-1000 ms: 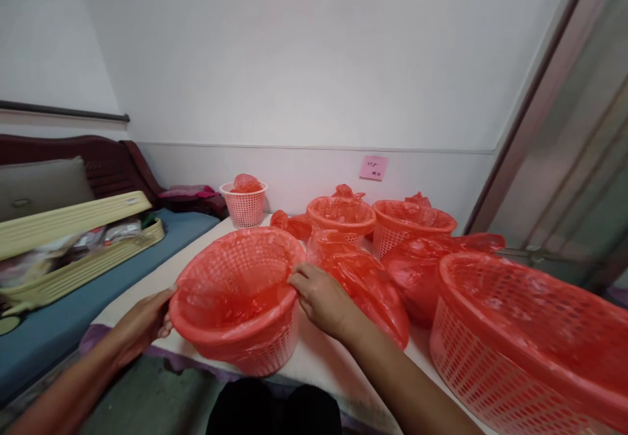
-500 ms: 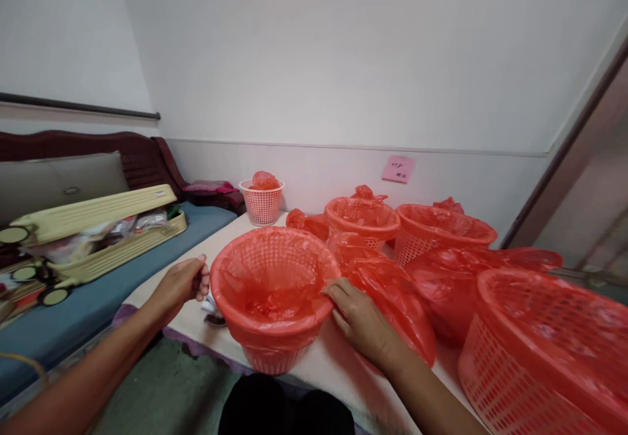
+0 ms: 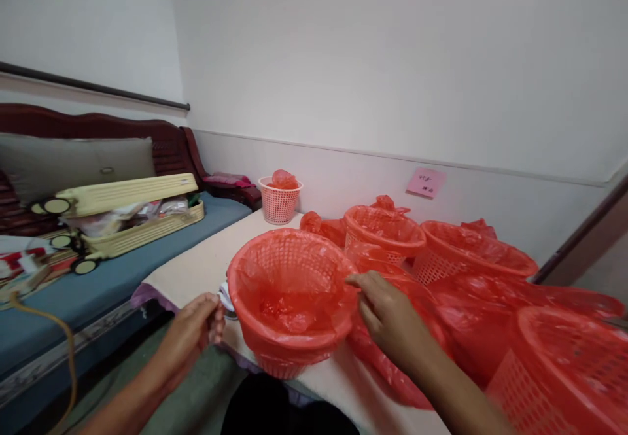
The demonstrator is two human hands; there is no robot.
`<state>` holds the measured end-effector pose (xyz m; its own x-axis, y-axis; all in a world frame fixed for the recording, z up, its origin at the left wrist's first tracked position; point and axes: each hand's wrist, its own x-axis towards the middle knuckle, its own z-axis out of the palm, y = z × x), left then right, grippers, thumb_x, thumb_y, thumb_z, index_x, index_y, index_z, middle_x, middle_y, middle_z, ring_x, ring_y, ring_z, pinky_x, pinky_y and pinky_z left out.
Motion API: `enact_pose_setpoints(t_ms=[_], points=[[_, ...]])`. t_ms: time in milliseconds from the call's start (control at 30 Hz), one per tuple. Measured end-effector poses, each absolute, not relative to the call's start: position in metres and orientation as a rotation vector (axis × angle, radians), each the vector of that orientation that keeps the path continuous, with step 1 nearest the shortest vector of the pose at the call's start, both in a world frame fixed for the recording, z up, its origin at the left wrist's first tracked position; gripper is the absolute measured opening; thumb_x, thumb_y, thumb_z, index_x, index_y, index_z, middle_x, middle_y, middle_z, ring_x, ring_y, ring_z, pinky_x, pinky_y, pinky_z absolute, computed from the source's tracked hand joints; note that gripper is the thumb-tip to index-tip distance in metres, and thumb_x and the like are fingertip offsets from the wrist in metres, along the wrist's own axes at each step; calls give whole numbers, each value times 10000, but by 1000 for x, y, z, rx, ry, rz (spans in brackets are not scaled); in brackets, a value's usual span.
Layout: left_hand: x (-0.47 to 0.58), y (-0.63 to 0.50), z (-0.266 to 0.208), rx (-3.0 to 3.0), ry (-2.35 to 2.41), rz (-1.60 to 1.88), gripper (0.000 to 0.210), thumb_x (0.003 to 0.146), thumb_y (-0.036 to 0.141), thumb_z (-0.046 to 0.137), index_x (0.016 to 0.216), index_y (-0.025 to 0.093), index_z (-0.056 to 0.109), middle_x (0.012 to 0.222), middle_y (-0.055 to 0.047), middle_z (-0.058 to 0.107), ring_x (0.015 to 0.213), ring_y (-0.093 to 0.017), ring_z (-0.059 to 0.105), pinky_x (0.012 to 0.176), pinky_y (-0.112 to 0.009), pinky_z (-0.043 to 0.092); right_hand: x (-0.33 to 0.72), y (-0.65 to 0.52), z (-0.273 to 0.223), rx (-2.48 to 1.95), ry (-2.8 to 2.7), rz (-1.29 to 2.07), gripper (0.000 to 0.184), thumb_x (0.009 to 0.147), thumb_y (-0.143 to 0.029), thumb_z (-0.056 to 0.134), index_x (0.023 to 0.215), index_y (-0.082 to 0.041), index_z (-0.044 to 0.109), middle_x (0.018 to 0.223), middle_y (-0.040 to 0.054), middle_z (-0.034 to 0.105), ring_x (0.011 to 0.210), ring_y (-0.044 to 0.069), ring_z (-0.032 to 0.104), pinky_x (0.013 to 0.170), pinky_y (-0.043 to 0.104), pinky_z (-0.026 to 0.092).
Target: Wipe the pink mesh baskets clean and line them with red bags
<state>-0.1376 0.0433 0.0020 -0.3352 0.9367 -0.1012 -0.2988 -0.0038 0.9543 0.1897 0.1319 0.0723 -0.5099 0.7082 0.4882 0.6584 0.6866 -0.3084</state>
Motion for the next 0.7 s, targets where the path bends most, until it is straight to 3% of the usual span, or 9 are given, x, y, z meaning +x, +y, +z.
enact_pose_setpoints(t_ms=[100,200,367,533,700], points=[[-115,37,-18,544,1146,1499,269,769,410,670,721,189,524,612,15,602,518,-123,576,504,-237,465,152,130,85,-1062,-2485,319,305,867,-137,438,1113,-226,595,1022,77,647,873,196,628,790,345,492],[-97,34,-29,342,1072,1416,151,864,288,546,777,165,537,656,-50,648,562,-152,643,583,-281,519,113,124,85,-1039,-2654,462,270,815,-92,489,1024,-193,625,1006,82,651,871,195,621,800,336,474],[-90,35,-25,240,877,1400,256,952,351,424,967,141,571,702,-60,658,591,-141,635,625,-273,517,83,116,75,-981,-2712,714,139,845,-118,476,812,-190,591,848,28,633,776,161,583,732,286,440],[-89,36,-25,242,752,1476,223,935,336,488,1030,148,564,796,-61,668,653,-143,638,646,-265,507,87,117,67,-999,-2631,950,155,851,-125,455,813,-191,590,809,-1,613,754,147,552,702,262,416],[-86,34,-23,342,604,1565,190,899,347,573,1022,203,589,966,-63,710,850,-172,676,715,-262,510,91,109,63,-1023,-2597,1085,132,868,-172,472,824,-192,596,803,-14,593,748,144,524,688,256,402]])
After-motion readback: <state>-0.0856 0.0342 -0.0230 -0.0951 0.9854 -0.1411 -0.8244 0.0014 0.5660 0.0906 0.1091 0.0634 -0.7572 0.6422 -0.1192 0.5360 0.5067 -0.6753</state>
